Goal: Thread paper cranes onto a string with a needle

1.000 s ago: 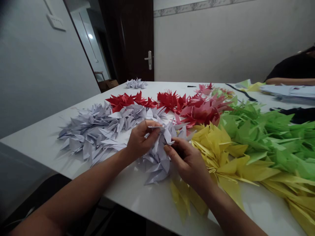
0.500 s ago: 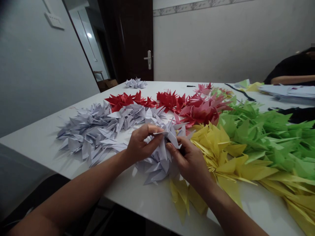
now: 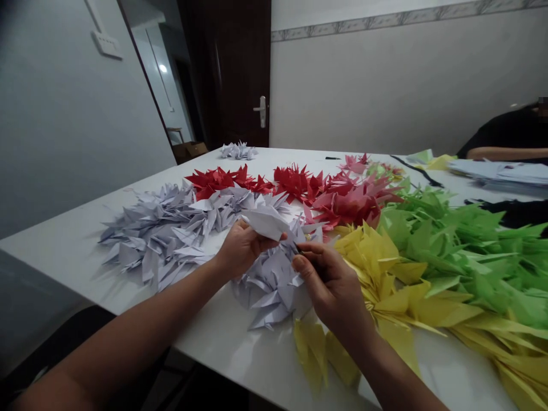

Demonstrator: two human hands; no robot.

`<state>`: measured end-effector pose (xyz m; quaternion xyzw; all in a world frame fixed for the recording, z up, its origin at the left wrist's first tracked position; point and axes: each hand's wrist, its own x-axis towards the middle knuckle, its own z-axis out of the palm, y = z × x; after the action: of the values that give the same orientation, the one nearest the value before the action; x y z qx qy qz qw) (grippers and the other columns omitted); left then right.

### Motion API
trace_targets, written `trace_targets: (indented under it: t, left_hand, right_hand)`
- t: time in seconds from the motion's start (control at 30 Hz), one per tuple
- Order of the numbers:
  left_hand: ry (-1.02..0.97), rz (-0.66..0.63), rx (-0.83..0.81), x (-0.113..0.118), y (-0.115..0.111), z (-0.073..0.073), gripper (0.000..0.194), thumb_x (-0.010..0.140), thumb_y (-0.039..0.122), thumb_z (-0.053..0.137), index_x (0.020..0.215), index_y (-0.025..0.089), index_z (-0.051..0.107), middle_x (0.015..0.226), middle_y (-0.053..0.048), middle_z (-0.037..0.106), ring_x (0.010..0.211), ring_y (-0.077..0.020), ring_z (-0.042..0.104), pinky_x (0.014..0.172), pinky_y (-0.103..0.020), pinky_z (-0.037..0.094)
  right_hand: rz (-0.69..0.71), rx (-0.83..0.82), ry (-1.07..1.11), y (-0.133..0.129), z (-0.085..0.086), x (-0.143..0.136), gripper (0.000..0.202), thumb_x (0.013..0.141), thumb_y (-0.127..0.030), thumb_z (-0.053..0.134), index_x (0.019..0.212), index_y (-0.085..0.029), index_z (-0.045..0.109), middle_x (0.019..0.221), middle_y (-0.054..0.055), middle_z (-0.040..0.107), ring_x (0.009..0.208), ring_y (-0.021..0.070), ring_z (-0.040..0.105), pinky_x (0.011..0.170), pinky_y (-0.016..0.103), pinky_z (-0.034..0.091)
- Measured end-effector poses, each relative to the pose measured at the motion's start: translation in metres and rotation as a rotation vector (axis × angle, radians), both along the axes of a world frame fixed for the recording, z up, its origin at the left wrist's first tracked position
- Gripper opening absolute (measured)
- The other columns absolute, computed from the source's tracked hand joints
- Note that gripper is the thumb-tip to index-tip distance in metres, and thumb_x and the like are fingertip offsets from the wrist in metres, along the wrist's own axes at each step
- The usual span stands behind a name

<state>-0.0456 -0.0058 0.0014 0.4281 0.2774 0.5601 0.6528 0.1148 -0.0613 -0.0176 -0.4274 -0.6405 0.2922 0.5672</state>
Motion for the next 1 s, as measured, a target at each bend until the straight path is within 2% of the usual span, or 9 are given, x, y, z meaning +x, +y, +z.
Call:
trace_targets:
  t: [0.1,0.27,0.43,0.6,0.67,0.73,0.83,0.93,1.0]
  left_hand:
    - [0.014,-0.082,-0.004,0.003,-0.005,0.0,0.027,0.067,0.032,0.072,0.083,0.015,0.058,0.074,-0.003,0.068,0.066,-0.0142,0.067,0.058,-0.021,0.053]
    - [0.045,-0.074,0.013,0.002,-0.006,0.001,0.028,0.067,0.031,0.07,0.085,0.016,0.054,0.072,-0.002,0.067,0.062,-0.0143,0.067,0.053,-0.021,0.053]
    - [0.182,0.162,0.073,-0.008,0.008,-0.003,0.018,0.07,0.025,0.064,0.081,0.016,0.054,0.067,0.003,0.06,0.057,-0.0098,0.06,0.049,-0.02,0.051]
    - [0.379,0.266,0.288,-0.014,0.019,-0.014,0.011,0.078,0.026,0.058,0.078,0.015,0.059,0.066,0.002,0.058,0.057,-0.007,0.053,0.054,-0.018,0.047]
    - [0.487,0.343,0.397,-0.018,0.022,-0.015,0.017,0.082,0.03,0.054,0.086,0.015,0.063,0.077,-0.002,0.064,0.067,-0.0099,0.058,0.063,-0.021,0.048]
    - [0.617,0.485,0.497,-0.027,0.027,-0.012,0.02,0.084,0.03,0.053,0.092,0.016,0.065,0.091,-0.006,0.066,0.079,-0.0132,0.061,0.073,-0.025,0.049]
    - [0.908,0.725,0.617,-0.048,0.04,-0.008,0.018,0.081,0.02,0.054,0.093,0.014,0.066,0.097,-0.009,0.066,0.092,-0.0176,0.06,0.088,-0.031,0.046]
    - [1.317,0.821,0.548,-0.069,0.054,-0.01,0.021,0.077,0.013,0.055,0.093,0.014,0.069,0.104,-0.01,0.065,0.106,-0.022,0.056,0.1,-0.038,0.038]
    - [1.536,0.79,0.441,-0.079,0.06,-0.015,0.024,0.078,0.016,0.054,0.096,0.016,0.069,0.111,-0.011,0.062,0.111,-0.0243,0.053,0.102,-0.041,0.036]
  right_hand:
    - [0.0,0.017,-0.062,0.002,-0.002,0.0,0.026,0.081,-0.039,0.06,0.096,-0.017,0.061,0.073,0.004,0.068,0.058,0.0125,0.06,0.05,0.023,0.049]
    - [-0.035,0.056,-0.137,0.003,-0.003,0.001,0.023,0.083,-0.038,0.058,0.095,-0.018,0.062,0.069,0.003,0.068,0.058,0.0134,0.062,0.051,0.023,0.05]
    - [-0.079,0.08,-0.193,0.002,-0.008,0.003,0.025,0.081,-0.038,0.061,0.097,-0.02,0.063,0.078,0.005,0.07,0.065,0.0154,0.066,0.057,0.025,0.054]
    - [-0.097,0.094,-0.223,0.002,-0.011,0.005,0.026,0.079,-0.041,0.062,0.096,-0.02,0.064,0.078,0.005,0.07,0.064,0.0162,0.067,0.058,0.026,0.056]
    - [-0.11,0.101,-0.227,0.002,-0.01,0.004,0.026,0.079,-0.042,0.062,0.095,-0.021,0.064,0.077,0.005,0.07,0.063,0.0166,0.067,0.057,0.025,0.056]
    - [-0.12,0.109,-0.235,0.002,-0.009,0.004,0.026,0.079,-0.042,0.062,0.094,-0.022,0.065,0.075,0.004,0.07,0.062,0.017,0.067,0.055,0.025,0.056]
    - [-0.126,0.119,-0.249,0.002,-0.008,0.004,0.026,0.078,-0.042,0.062,0.093,-0.022,0.065,0.074,0.004,0.071,0.062,0.0173,0.067,0.055,0.025,0.056]
    - [-0.124,0.123,-0.265,0.003,-0.011,0.004,0.027,0.078,-0.043,0.062,0.093,-0.021,0.066,0.075,0.004,0.071,0.063,0.0168,0.067,0.058,0.025,0.055]
    - [-0.114,0.116,-0.267,0.004,-0.013,0.005,0.029,0.078,-0.044,0.062,0.094,-0.021,0.066,0.076,0.004,0.071,0.064,0.0168,0.067,0.058,0.025,0.055]
